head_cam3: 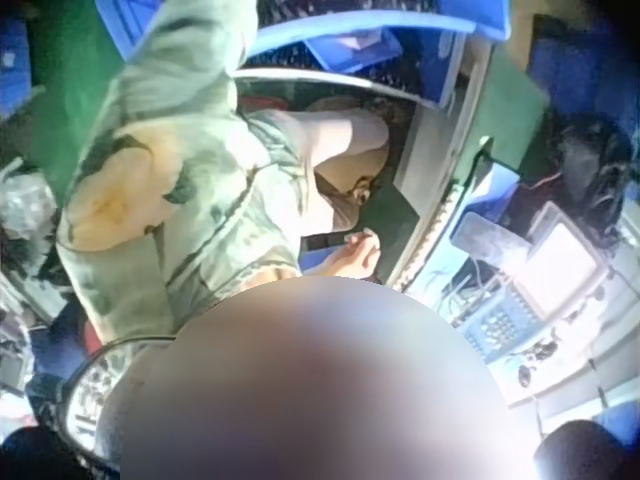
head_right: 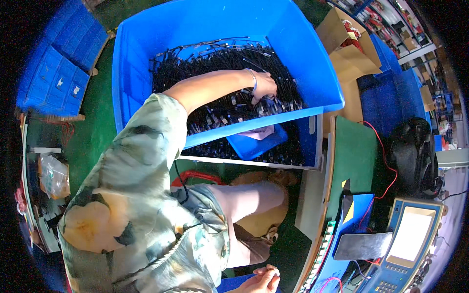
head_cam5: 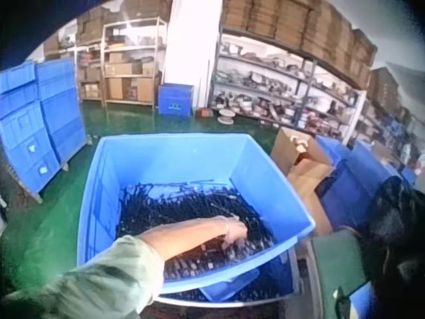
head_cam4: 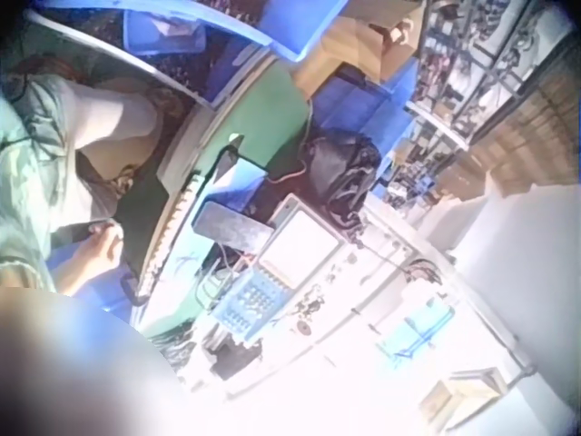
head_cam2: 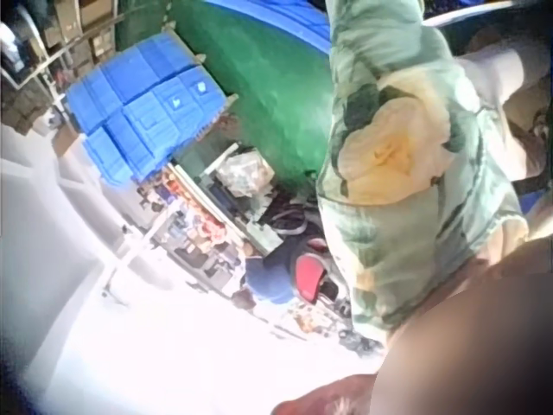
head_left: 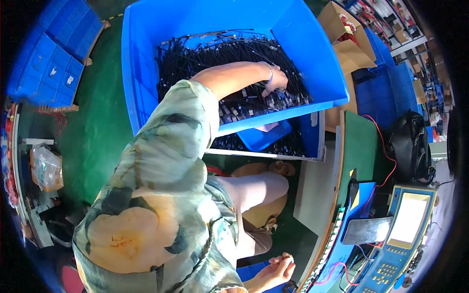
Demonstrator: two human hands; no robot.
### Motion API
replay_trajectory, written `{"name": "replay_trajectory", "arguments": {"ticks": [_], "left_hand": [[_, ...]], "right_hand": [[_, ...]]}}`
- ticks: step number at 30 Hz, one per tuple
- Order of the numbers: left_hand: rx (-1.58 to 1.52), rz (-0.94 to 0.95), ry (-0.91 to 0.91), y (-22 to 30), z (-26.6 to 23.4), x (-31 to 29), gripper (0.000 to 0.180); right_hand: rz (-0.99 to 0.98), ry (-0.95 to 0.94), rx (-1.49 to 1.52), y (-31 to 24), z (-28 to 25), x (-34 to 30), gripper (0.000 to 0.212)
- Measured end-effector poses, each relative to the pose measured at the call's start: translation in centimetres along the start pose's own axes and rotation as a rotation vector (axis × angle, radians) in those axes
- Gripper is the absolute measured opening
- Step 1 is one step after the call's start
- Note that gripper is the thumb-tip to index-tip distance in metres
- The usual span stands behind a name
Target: The person is plugging bundles of cables into an electronic testing board to verify they work, then sorting them based on the test result.
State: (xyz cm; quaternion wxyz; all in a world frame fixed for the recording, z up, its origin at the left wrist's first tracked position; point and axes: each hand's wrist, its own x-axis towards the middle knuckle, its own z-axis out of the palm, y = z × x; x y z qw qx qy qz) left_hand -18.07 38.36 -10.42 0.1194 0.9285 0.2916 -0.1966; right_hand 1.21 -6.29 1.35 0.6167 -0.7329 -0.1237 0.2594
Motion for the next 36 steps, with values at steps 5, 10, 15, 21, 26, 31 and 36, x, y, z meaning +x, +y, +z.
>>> {"name": "replay_trajectory", "arguments": {"ticks": [5,10,15,21,26,31,36], "left_hand": [[-0.146,0.025,0.405,-0.5,-0.2,-1.9,0.039],[-0.28,-0.016,0.612,-0.9,-1.5,-4.8,0.045],[-0.261,0.013,0.681,-1.4,-2.7,-6.4,0.053],[-0.264,-0.078,0.771,-0.6,-4.0,-6.5,0.052],[-0.552,-0.311,1.117,-3.0,-6.2,-8.4,0.039],[-0.904,-0.22,1.586,-5.4,-10.6,-12.4,0.033],[-1.338,-0.034,1.822,-3.0,-15.4,-17.8,0.023]], "right_hand": [[-0.126,-0.167,0.078,3.4,-2.0,1.2,0.011],[-0.135,-0.183,0.048,3.6,-1.8,1.4,0.013],[-0.111,-0.209,0.087,4.0,-1.8,1.4,0.013],[-0.137,-0.21,0.104,4.4,-2.1,0.9,0.012],[-0.099,-0.23,0.104,4.5,-1.9,1.1,0.012],[-0.108,-0.22,0.089,4.5,-1.6,1.0,0.012],[-0.083,-0.234,0.096,4.4,-0.9,1.2,0.013]]}}
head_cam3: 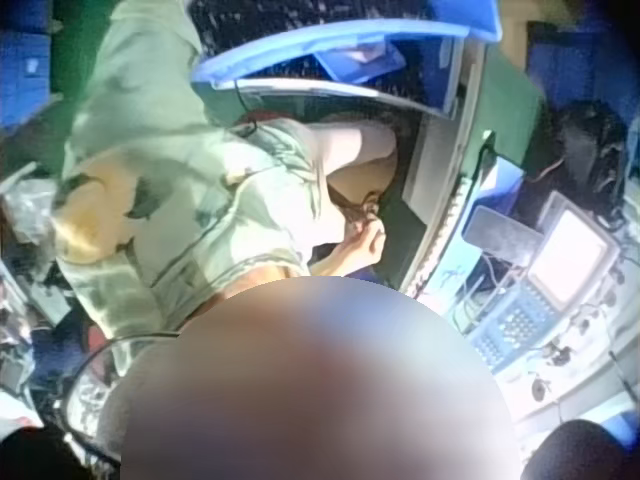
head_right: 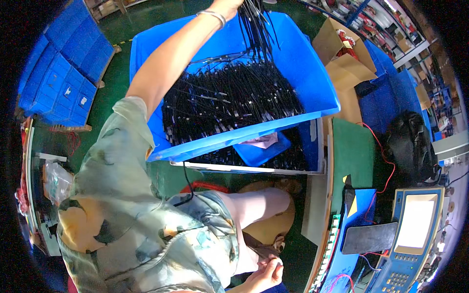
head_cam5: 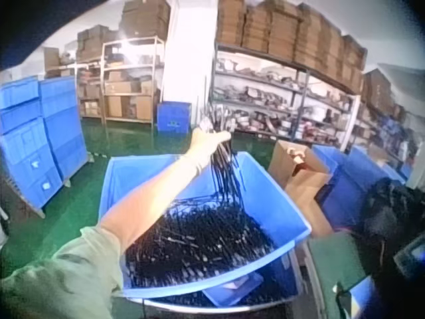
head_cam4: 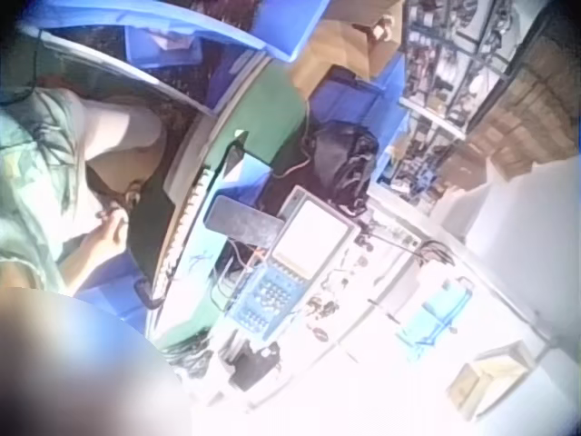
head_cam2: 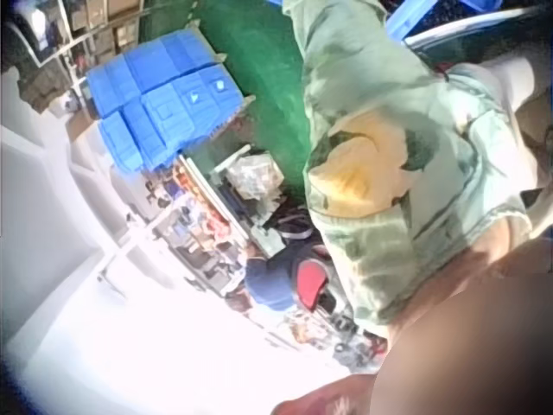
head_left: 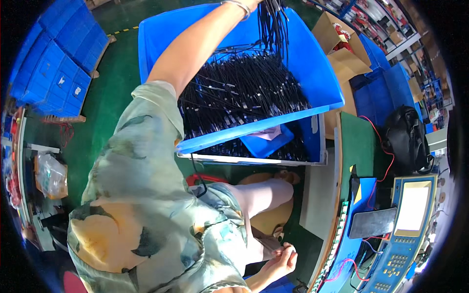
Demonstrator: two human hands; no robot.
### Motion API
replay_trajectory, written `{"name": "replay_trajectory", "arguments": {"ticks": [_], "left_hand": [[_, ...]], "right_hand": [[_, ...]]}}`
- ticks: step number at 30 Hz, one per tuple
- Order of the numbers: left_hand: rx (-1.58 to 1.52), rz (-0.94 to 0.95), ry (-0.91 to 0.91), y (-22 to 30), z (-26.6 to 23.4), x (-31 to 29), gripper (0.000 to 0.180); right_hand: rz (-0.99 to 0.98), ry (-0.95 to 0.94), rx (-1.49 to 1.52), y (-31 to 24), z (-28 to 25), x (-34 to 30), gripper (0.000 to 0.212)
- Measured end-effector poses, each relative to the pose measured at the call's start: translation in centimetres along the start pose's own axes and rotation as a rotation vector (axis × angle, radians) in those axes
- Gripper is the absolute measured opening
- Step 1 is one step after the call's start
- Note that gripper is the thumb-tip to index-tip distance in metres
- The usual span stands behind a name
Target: The person is plugging bundles of cables into an electronic testing board to verify they work, then sorting them based on the test result.
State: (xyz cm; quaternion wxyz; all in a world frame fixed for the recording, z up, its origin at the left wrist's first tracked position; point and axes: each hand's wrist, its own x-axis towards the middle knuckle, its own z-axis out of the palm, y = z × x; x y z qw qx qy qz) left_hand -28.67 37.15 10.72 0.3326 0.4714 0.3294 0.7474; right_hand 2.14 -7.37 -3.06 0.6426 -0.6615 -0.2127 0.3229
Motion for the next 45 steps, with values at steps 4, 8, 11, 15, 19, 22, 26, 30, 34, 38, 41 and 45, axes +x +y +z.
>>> {"name": "replay_trajectory", "arguments": {"ticks": [4,8,11,15,19,22,26,30,34,38,41,45], "left_hand": [[0.209,0.073,-0.009,3.4,0.0,0.9,0.027],[0.17,0.161,-0.146,7.1,1.8,-0.9,0.03],[0.029,0.202,-0.374,9.8,4.0,-3.4,0.028],[0.297,0.324,-0.687,12.8,6.5,-6.1,0.026],[0.271,0.583,-0.992,13.7,10.1,-10.1,0.031],[0.385,0.955,-1.128,7.4,16.0,-11.1,0.036],[0.774,1.012,-1.363,3.5,22.1,-15.3,0.028],[0.745,1.042,-1.518,0.2,26.6,-18.8,0.017],[0.711,1.127,-1.573,-2.1,31.3,-22.1,0.015],[0.762,1.048,-1.675,-3.5,34.3,-24.1,0.022],[0.794,0.871,-1.777,-3.7,35.6,-25.1,0.025],[0.837,0.558,-1.929,-3.2,36.5,-25.3,0.053]], "right_hand": [[-0.073,-0.069,0.011,0.0,0.2,0.7,0.013],[-0.181,-0.138,-0.091,-1.8,2.1,1.4,0.009],[-0.493,-0.236,-0.328,-4.1,4.7,2.6,0.013],[-0.739,-0.596,-0.306,-8.4,9.9,2.5,0.022],[-0.813,-0.755,-0.281,-7.7,10.3,1.0,0.016],[-0.532,-0.636,-0.318,-4.9,7.1,1.0,0.009],[-0.158,-0.26,-0.112,-2.4,2.7,-0.7,0.004],[-0.037,-0.005,0.04,0.0,-0.9,-1.7,0.008],[0.03,0.115,0.137,1.5,-2.2,-1.9,0.012],[0.064,0.099,0.142,2.3,-2.0,-1.4,0.015],[0.122,0.116,0.213,2.3,-1.5,-1.1,0.012],[0.15,0.111,0.242,2.5,-1.4,-0.4,0.009]]}}
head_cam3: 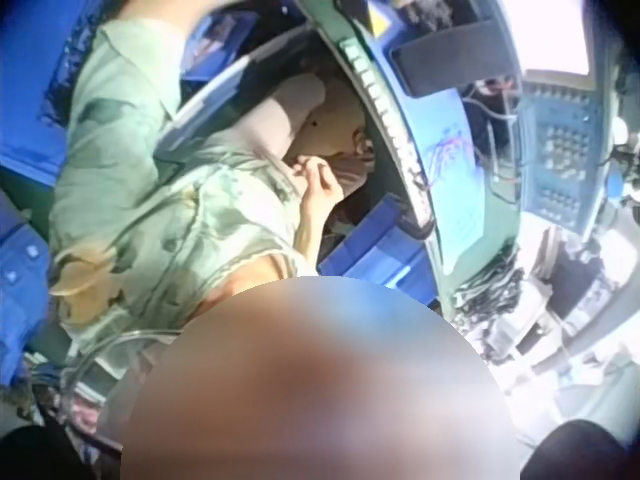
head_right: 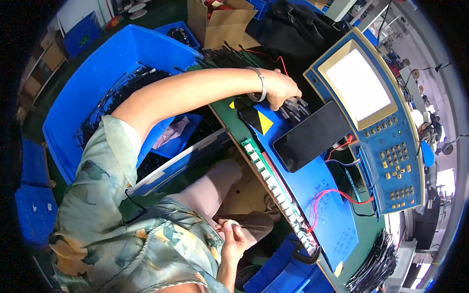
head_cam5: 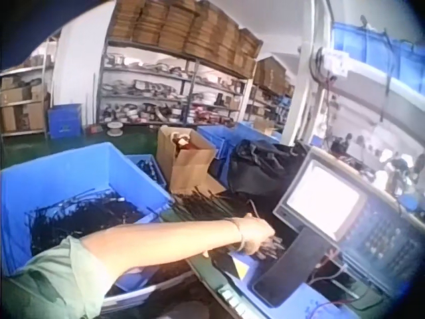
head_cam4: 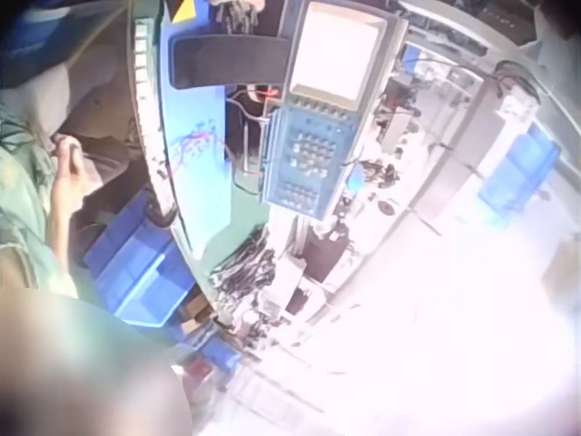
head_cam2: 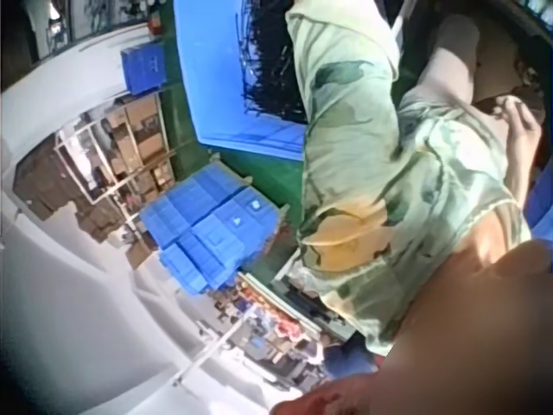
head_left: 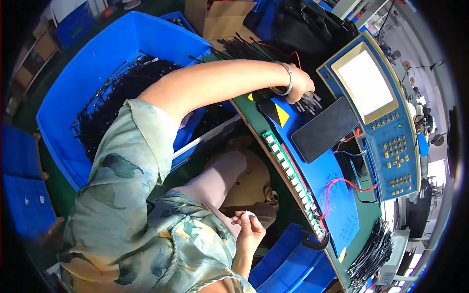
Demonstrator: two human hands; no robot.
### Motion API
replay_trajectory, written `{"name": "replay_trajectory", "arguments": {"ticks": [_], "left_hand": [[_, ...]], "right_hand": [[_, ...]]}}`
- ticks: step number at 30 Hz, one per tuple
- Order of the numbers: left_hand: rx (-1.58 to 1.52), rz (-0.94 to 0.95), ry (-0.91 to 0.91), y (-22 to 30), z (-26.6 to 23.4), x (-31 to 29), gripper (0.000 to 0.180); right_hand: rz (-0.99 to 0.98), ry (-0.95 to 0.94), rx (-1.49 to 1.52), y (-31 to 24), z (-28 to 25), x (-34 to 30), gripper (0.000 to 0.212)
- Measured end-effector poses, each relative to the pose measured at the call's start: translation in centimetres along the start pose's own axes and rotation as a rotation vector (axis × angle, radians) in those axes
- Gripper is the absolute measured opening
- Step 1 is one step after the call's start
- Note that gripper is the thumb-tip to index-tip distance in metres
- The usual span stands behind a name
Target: The person is plugging bundles of cables into an electronic testing board to verify they work, then sorting them based on the test result.
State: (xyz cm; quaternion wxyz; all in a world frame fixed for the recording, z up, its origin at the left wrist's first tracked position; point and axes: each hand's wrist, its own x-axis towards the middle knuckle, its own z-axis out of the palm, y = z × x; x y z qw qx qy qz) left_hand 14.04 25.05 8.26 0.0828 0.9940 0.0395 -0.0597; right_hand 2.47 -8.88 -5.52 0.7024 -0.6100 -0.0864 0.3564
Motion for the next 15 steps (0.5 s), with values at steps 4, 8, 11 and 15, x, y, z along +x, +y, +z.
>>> {"name": "replay_trajectory", "arguments": {"ticks": [4,8,11,15], "left_hand": [[-0.118,0.07,-0.034,-1.2,-0.4,-0.4,0.096],[-0.133,0.189,0.215,-3.6,-0.3,-2.4,0.076],[-0.183,0.193,0.355,-3.4,0.2,-5.6,0.045],[-0.024,0.237,0.316,-2.3,2.4,-6.4,0.047]], "right_hand": [[-0.004,-0.02,0.004,0.0,-0.2,0.4,0.008],[0.007,-0.036,-0.014,0.2,-0.5,0.4,0.008],[0.018,-0.038,-0.009,0.4,-0.5,0.4,0.008],[0.087,-0.077,-0.043,0.6,-0.2,0.1,0.01]]}}
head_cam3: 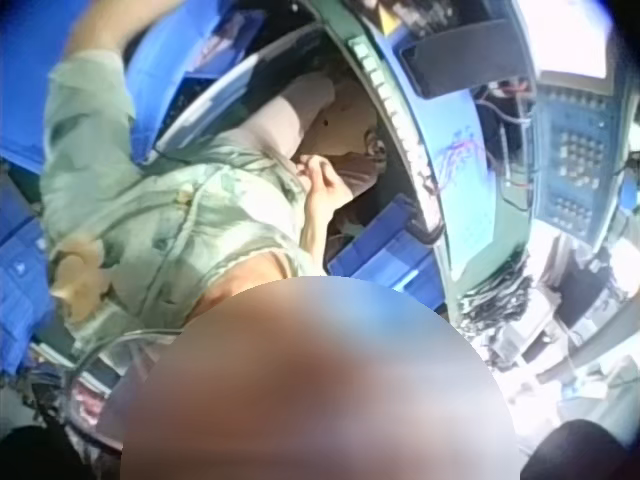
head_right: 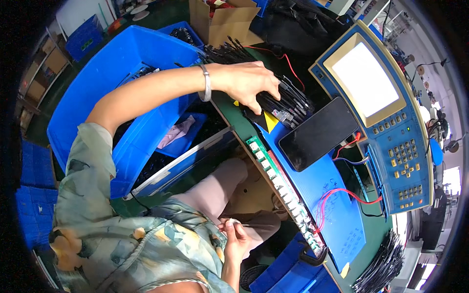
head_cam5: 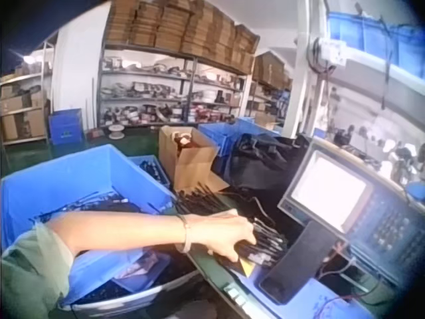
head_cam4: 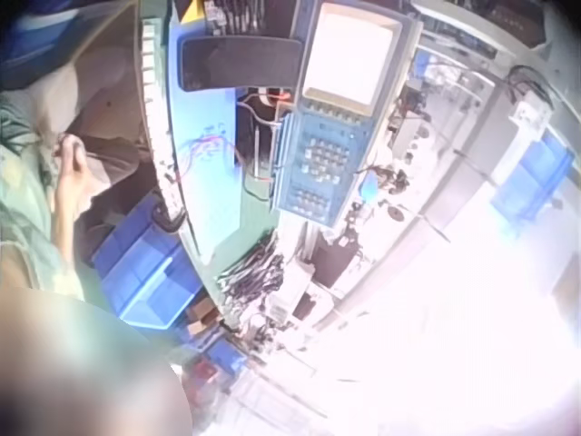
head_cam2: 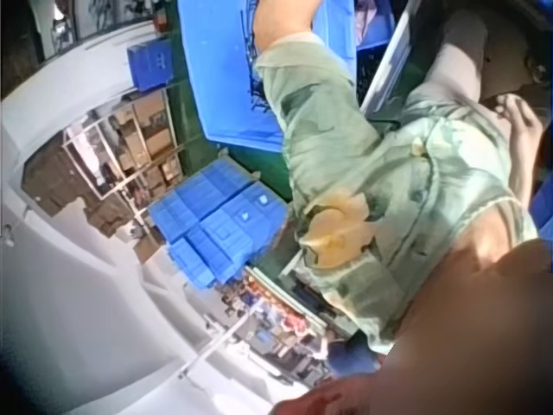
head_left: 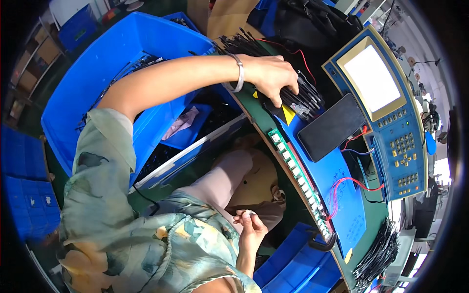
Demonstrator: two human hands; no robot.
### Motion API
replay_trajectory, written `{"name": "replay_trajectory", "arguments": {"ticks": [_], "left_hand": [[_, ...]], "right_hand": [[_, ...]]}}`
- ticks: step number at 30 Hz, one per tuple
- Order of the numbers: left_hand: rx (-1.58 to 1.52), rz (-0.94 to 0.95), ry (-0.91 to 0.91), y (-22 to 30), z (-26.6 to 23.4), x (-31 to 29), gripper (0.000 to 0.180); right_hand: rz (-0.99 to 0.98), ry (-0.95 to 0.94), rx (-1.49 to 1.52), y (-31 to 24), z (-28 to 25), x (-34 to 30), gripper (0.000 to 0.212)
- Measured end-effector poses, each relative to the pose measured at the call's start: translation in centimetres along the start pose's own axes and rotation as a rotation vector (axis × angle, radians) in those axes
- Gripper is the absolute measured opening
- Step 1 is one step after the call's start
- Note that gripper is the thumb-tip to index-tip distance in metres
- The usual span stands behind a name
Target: The person is plugging bundles of cables into an electronic testing board to verify they work, then sorting them based on the test result.
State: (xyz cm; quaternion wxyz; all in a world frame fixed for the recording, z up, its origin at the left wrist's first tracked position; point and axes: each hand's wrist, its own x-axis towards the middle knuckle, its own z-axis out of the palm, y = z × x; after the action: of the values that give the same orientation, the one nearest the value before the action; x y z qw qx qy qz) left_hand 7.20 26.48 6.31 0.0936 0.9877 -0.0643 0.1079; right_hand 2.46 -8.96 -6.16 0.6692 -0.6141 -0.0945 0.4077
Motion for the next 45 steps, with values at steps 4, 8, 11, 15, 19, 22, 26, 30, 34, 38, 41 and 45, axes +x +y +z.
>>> {"name": "replay_trajectory", "arguments": {"ticks": [4,8,11,15,19,22,26,30,34,38,41,45], "left_hand": [[0.093,-0.079,-0.08,1.6,0.2,0.6,0.04],[0.181,-0.149,-0.193,2.3,1.0,1.0,0.025],[0.107,-0.137,-0.137,2.2,1.5,1.1,0.02],[0.107,-0.028,0.031,1.7,2.0,0.5,0.018],[-0.005,0.011,0.072,0.8,1.4,0.0,0.016],[0.044,0.06,0.192,-0.7,1.1,-0.3,0.016],[0.084,0.113,0.328,-1.8,-1.8,-0.4,0.017],[0.091,0.026,0.619,-1.6,-6.2,-1.6,0.021],[0.125,0.09,1.024,0.7,-10.3,-4.1,0.03],[0.308,-0.162,0.93,-0.2,-11.1,-7.9,0.027],[0.491,-0.017,0.514,-2.7,-9.0,-9.3,0.036],[0.417,-0.176,0.697,-3.6,-9.1,-11.0,0.026]], "right_hand": [[-0.048,-0.025,-0.003,0.0,1.0,-0.1,0.009],[-0.049,-0.021,-0.012,-0.1,1.3,-0.5,0.009],[-0.016,-0.053,-0.057,0.0,1.1,-0.8,0.011],[-0.023,-0.054,-0.053,0.2,0.9,-0.8,0.011],[-0.004,-0.055,-0.042,0.6,0.9,-0.9,0.011],[0.029,-0.055,-0.039,0.7,1.1,-1.1,0.011],[0.032,-0.085,-0.044,1.0,1.2,-1.2,0.011],[0.044,-0.08,-0.058,1.0,1.4,-1.5,0.011],[-0.055,-0.094,-0.044,0.4,1.4,-1.3,0.01],[-0.223,-0.181,-0.139,-1.3,2.1,-0.5,0.009],[-0.26,-0.239,-0.12,-2.4,3.3,-0.4,0.009],[-0.278,-0.291,-0.164,-1.7,3.6,-1.2,0.009]]}}
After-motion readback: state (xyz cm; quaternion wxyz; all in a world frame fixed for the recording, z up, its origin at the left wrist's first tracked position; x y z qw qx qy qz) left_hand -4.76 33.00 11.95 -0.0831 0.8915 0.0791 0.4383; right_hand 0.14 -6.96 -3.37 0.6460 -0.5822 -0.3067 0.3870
